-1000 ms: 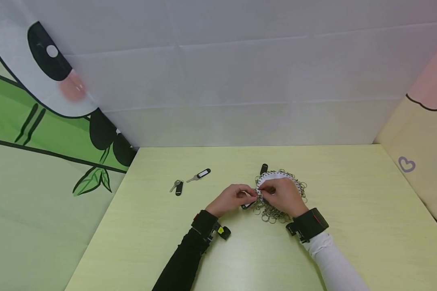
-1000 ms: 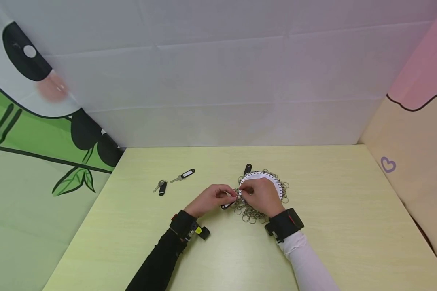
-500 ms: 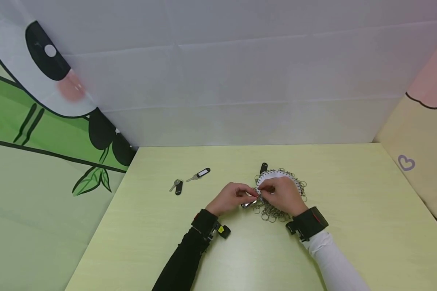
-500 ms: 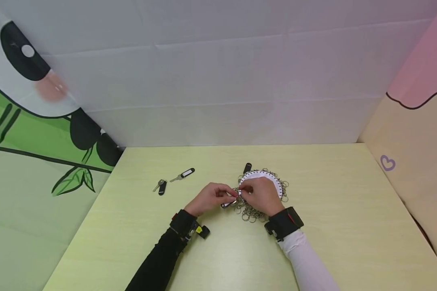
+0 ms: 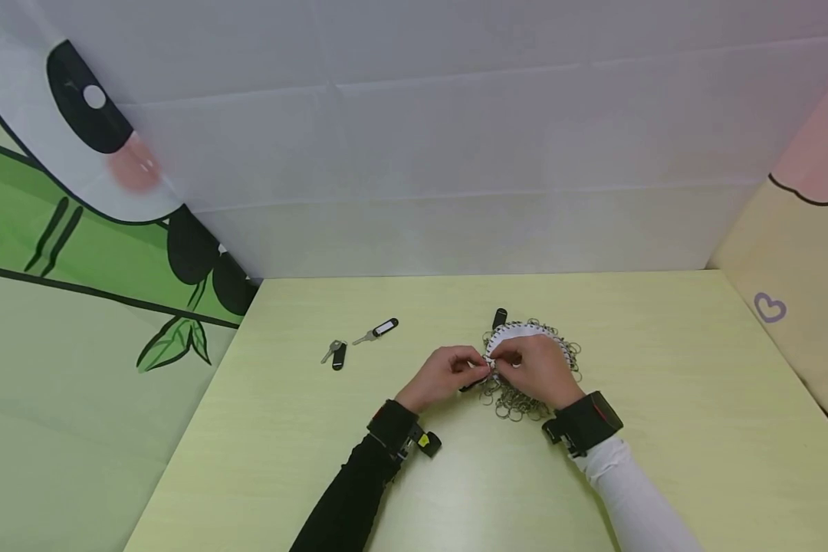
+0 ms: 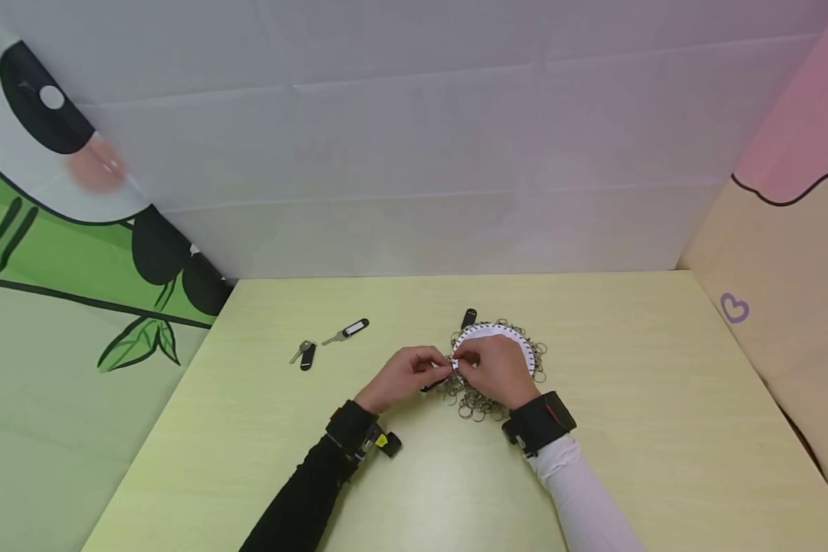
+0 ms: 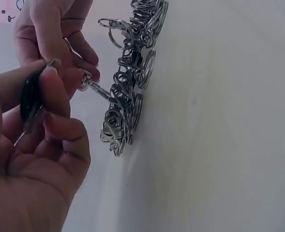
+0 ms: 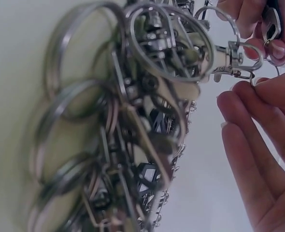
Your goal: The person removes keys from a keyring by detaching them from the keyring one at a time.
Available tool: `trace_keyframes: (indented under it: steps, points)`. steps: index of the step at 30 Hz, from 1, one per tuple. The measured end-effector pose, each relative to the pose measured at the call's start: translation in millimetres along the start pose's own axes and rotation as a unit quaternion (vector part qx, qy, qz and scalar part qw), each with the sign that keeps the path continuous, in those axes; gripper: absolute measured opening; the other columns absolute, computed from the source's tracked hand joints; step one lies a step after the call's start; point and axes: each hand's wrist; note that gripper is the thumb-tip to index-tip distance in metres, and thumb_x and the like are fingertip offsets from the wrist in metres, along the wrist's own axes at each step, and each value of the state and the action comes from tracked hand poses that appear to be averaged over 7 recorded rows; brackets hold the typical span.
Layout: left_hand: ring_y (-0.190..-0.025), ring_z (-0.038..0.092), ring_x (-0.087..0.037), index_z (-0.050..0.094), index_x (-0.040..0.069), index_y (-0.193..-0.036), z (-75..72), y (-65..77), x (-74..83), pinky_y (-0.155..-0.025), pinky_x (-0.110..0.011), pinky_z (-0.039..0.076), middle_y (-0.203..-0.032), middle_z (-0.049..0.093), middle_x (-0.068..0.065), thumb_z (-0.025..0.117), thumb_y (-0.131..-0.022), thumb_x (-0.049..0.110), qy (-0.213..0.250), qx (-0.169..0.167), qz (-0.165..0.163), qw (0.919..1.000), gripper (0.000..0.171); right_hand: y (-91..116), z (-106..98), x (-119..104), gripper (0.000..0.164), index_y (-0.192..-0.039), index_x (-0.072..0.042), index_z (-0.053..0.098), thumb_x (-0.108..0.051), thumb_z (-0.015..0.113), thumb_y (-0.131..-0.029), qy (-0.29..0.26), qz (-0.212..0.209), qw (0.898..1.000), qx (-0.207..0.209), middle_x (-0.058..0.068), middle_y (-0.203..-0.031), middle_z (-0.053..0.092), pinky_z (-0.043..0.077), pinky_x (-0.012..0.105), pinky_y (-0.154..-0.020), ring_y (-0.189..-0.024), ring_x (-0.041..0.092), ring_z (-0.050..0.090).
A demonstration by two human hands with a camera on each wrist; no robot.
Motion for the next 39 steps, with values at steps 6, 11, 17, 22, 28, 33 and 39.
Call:
trace_keyframes:
  steps: [6,11,17,22,28,33,39]
  points:
    - [-0.07,0.061,-0.007,0.076,0.021,-0.099,-6.4,3.2,-1.9,-0.061,-0.019,0.047,-0.093,0.075,0.0,0.071,-0.09,0.026,-0.02,-0.007,0.002,0.9998,0.011,0.9,-0.9,-3.3,0.011,-0.086,-0.02,0.079,-0.012,0.076,-0.079,0.002,-0.008,1.0,-0.005,-0.004,-0.076,0.076,0.052,0.031,-0.058,-0.067,0.007,0.064]
    - [-0.082,0.065,-0.008,0.077,0.018,-0.101,-9.2,4.7,-3.7,-0.067,-0.02,0.052,-0.1,0.076,-0.001,0.071,-0.09,0.023,-0.001,-0.013,0.016,0.9998,0.013,0.6,-0.2,-3.4,0.013,-0.085,-0.022,0.078,-0.012,0.075,-0.078,0.007,-0.014,1.0,-0.007,-0.005,-0.075,0.075,0.051,0.03,-0.056,-0.065,0.005,0.063]
    - [-0.088,0.068,-0.009,0.075,0.013,-0.104,-9.6,6.9,-4.7,-0.072,-0.023,0.056,-0.104,0.076,-0.007,0.07,-0.09,0.016,0.034,-0.024,0.021,0.9989,0.015,0.2,1.3,-2.5,0.013,-0.084,-0.023,0.078,-0.012,0.074,-0.079,0.003,-0.019,1.0,-0.007,-0.007,-0.075,0.075,0.052,0.03,-0.058,-0.066,0.004,0.062]
    - [-0.092,0.067,-0.008,0.075,0.012,-0.106,-11.7,5.6,-7.0,-0.075,-0.023,0.056,-0.107,0.075,-0.007,0.069,-0.091,0.015,0.023,-0.042,0.031,0.9984,0.016,0.6,2.4,-3.1,0.011,-0.083,-0.022,0.078,-0.013,0.075,-0.078,0.007,-0.033,0.999,0.004,-0.006,-0.075,0.075,0.052,0.031,-0.057,-0.065,0.005,0.063]
    - [-0.085,0.067,-0.01,0.074,0.012,-0.106,-14.9,5.9,-7.4,-0.071,-0.023,0.055,-0.104,0.075,-0.009,0.068,-0.092,0.015,0.022,-0.05,0.037,0.9978,0.015,0.1,1.7,-4.5,0.011,-0.083,-0.022,0.079,-0.013,0.075,-0.078,0.009,-0.034,0.999,0.004,-0.006,-0.075,0.076,0.053,0.03,-0.057,-0.065,0.005,0.063]
    - [-0.077,0.068,-0.013,0.073,0.015,-0.104,-14.4,5.6,-8.3,-0.066,-0.023,0.052,-0.093,0.076,-0.009,0.067,-0.094,0.019,0.025,-0.043,0.031,0.9983,0.013,-0.1,0.1,-4.9,0.011,-0.084,-0.021,0.079,-0.012,0.075,-0.078,0.007,-0.028,1.0,0.0,-0.006,-0.075,0.076,0.054,0.031,-0.057,-0.065,0.005,0.064]
    - [-0.073,0.069,-0.015,0.073,0.013,-0.103,-10.8,5.6,-4.6,-0.064,-0.021,0.05,-0.089,0.075,-0.011,0.066,-0.094,0.017,0.015,-0.025,0.014,0.9995,0.012,0.4,0.7,-3.7,0.011,-0.084,-0.022,0.079,-0.012,0.074,-0.079,0.011,-0.028,1.0,-0.001,-0.006,-0.076,0.076,0.054,0.031,-0.058,-0.066,0.005,0.064]
Point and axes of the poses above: each hand's wrist, its own y-axis away from the middle knuckle, its own z-axis out of the palm, x = y × z
